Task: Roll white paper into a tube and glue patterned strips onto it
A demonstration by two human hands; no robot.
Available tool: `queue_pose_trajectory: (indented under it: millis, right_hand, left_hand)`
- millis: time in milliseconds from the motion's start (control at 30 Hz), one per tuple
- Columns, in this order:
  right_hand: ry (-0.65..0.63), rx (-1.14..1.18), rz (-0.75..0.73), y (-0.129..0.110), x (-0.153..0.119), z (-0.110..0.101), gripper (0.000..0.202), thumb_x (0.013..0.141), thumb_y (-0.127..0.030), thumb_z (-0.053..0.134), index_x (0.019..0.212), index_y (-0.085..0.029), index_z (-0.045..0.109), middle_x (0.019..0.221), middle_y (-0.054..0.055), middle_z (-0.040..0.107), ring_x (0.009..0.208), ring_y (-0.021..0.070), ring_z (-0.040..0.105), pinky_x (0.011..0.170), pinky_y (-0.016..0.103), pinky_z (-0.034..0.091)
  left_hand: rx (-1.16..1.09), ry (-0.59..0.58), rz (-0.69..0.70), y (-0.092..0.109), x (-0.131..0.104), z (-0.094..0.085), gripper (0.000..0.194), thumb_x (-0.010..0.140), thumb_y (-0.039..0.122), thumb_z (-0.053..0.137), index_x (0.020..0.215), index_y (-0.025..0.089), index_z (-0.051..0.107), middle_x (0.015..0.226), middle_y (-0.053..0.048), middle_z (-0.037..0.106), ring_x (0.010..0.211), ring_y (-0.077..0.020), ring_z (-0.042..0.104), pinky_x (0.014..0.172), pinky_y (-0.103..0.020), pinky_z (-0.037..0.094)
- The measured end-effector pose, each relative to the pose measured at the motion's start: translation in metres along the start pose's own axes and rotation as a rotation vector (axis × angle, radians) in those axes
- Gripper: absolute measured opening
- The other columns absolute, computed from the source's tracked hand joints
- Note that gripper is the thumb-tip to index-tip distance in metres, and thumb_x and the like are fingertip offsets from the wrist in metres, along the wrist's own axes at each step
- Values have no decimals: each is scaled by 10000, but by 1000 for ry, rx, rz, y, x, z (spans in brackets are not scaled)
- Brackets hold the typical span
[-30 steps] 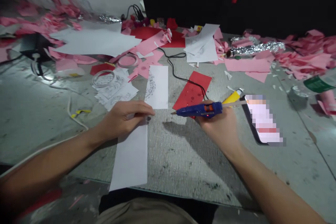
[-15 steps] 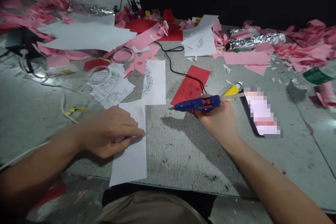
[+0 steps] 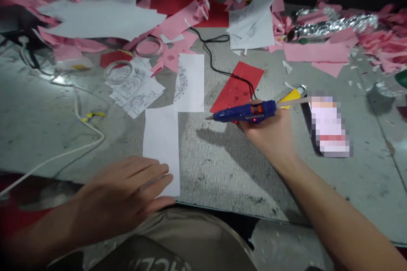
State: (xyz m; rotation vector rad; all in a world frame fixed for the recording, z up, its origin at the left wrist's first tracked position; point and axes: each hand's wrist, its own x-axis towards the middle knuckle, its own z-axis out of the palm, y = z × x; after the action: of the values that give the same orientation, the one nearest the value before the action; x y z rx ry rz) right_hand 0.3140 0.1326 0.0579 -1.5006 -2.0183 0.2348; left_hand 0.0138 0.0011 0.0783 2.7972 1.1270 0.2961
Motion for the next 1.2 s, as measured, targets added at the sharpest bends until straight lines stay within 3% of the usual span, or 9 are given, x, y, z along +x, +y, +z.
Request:
queue_pose_trajectory:
  millis: [133, 333, 433, 567, 767, 967, 1200]
  right_hand:
    - [-36, 13, -19, -1, -3, 0, 117, 850, -269, 703, 840, -183, 781, 760, 55, 806, 755, 252, 796, 696, 331, 542]
    - [-51, 17, -44, 1, -3, -1, 159, 876, -318, 692, 914, -200, 791, 764, 57, 813, 753, 281, 801, 687, 366, 574]
    - [-61, 43, -49, 1, -4, -1, 142, 873, -312, 695, 916, -207, 781, 775, 53, 815, 732, 272, 797, 667, 355, 577]
    - [-62, 56, -39, 1, -4, 0, 150, 875, -336, 703, 912, -211, 778, 795, 53, 823, 720, 274, 799, 671, 366, 583]
    - [-65, 78, -3, 0, -5, -1, 156, 854, -345, 736, 922, -214, 785, 821, 61, 829, 776, 298, 813, 726, 390, 615]
    - [-107, 167, 13, 4, -11, 6, 197, 821, -308, 794, 998, -222, 790, 832, 45, 830, 751, 282, 808, 715, 371, 638]
    - [-127, 185, -32, -8, -13, 6, 165, 838, -307, 730, 970, -218, 772, 810, 49, 818, 685, 251, 780, 652, 344, 613]
  left_hand:
    - [-72, 90, -166, 26, -26, 26, 321, 1063, 341, 633, 1284, 112, 676, 1326, -151, 721, 1166, -323, 687, 970, -507, 569]
    - [-294, 287, -271, 29, -51, 46, 202, 1032, 173, 676, 1233, 182, 696, 1345, -87, 735, 1323, -251, 649, 1148, -441, 538]
    - [-377, 424, -324, 24, -51, 46, 202, 1024, 83, 636, 1171, 195, 719, 1272, -76, 749, 1250, -209, 685, 1115, -380, 553]
    - [-478, 576, -490, 15, -38, 43, 173, 979, 56, 670, 991, 213, 741, 1032, -34, 733, 957, -148, 708, 866, -273, 573]
    - [-815, 495, -627, 0, -25, 37, 114, 898, 176, 809, 833, 225, 729, 875, 24, 701, 622, -71, 556, 567, -196, 450]
    - [-1010, 448, -712, -7, -25, 36, 152, 852, 224, 829, 755, 207, 712, 800, 13, 685, 681, -104, 612, 595, -196, 476]
    - [-988, 447, -777, -5, -24, 39, 175, 890, 300, 775, 760, 202, 710, 798, 4, 717, 703, -111, 636, 629, -194, 506]
